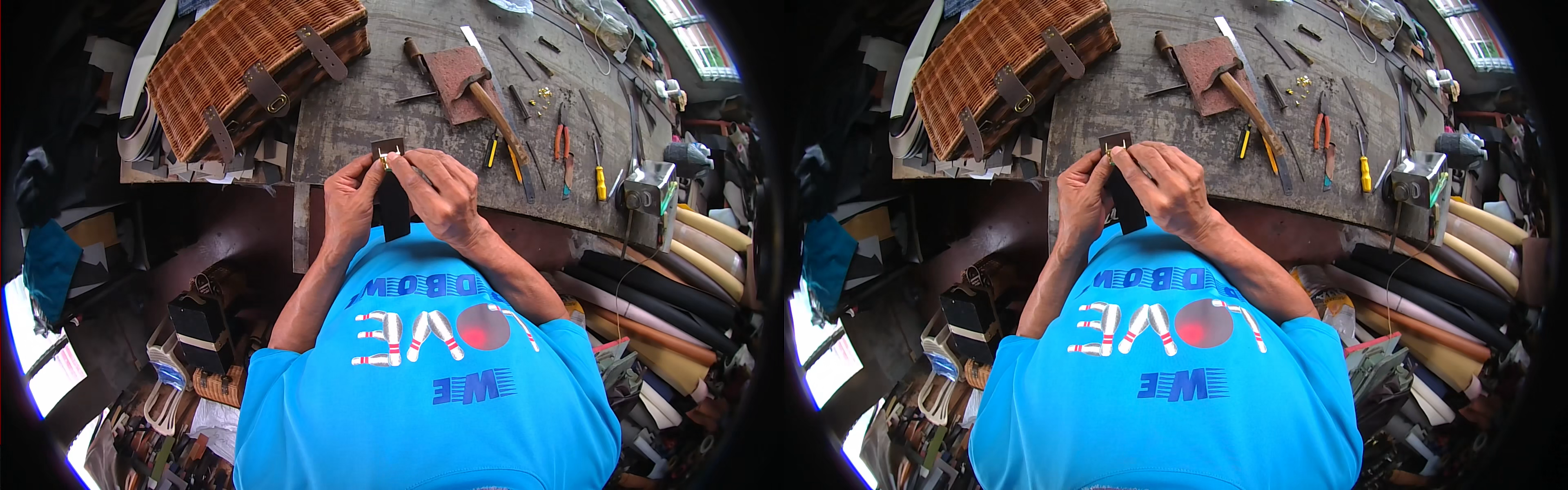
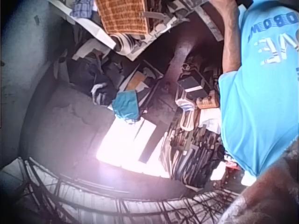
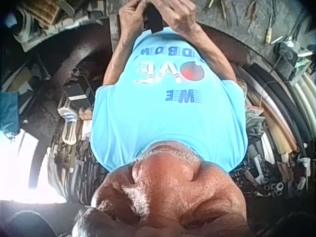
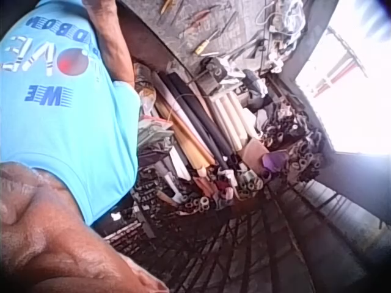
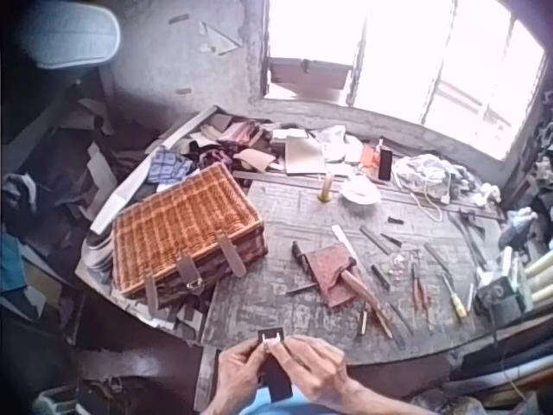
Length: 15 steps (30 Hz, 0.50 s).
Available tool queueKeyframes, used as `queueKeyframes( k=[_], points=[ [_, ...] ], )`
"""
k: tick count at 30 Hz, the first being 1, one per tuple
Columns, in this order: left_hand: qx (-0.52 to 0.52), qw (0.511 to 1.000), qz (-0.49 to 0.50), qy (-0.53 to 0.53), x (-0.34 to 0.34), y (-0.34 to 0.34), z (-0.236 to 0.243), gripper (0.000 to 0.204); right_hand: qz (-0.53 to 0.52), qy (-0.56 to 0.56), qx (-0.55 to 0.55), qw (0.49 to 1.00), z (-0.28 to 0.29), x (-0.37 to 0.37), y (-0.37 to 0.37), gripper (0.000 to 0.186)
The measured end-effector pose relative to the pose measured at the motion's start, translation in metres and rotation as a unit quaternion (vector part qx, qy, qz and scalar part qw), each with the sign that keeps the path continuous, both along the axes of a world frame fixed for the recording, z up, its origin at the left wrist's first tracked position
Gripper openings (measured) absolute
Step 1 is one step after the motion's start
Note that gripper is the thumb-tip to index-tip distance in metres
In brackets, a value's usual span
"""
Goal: Applying adhesive to a leather strap and attaching a metal buckle before mounting it onto a wicker basket.
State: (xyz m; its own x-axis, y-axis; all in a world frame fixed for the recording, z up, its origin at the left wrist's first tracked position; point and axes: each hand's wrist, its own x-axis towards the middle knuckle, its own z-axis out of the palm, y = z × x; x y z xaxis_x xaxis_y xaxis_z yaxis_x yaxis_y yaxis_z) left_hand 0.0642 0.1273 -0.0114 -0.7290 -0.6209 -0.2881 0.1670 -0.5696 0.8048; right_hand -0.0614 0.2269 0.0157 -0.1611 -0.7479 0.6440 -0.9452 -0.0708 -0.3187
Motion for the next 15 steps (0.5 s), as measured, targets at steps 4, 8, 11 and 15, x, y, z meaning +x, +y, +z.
queueKeyframes(
  k=[4,8,11,15],
  points=[
    [0.004,1.000,-0.020,0.007,0.0023,-0.0015,-0.0032,0.026,0.007,-0.011,-0.010,1.000,0.0035,0.0000,-0.0009,0.035],
    [0.001,1.000,0.000,-0.004,-0.0003,0.0019,-0.0019,0.025,0.001,-0.030,0.010,0.999,0.0043,0.0001,0.0003,0.037],
    [-0.014,1.000,-0.014,-0.014,0.0007,0.0000,-0.0026,0.025,-0.004,-0.049,0.010,0.999,0.0021,-0.0004,-0.0001,0.037],
    [-0.008,1.000,-0.010,-0.013,0.0003,0.0017,-0.0044,0.024,-0.009,-0.059,0.011,0.998,0.0026,-0.0003,-0.0011,0.036]
  ],
)
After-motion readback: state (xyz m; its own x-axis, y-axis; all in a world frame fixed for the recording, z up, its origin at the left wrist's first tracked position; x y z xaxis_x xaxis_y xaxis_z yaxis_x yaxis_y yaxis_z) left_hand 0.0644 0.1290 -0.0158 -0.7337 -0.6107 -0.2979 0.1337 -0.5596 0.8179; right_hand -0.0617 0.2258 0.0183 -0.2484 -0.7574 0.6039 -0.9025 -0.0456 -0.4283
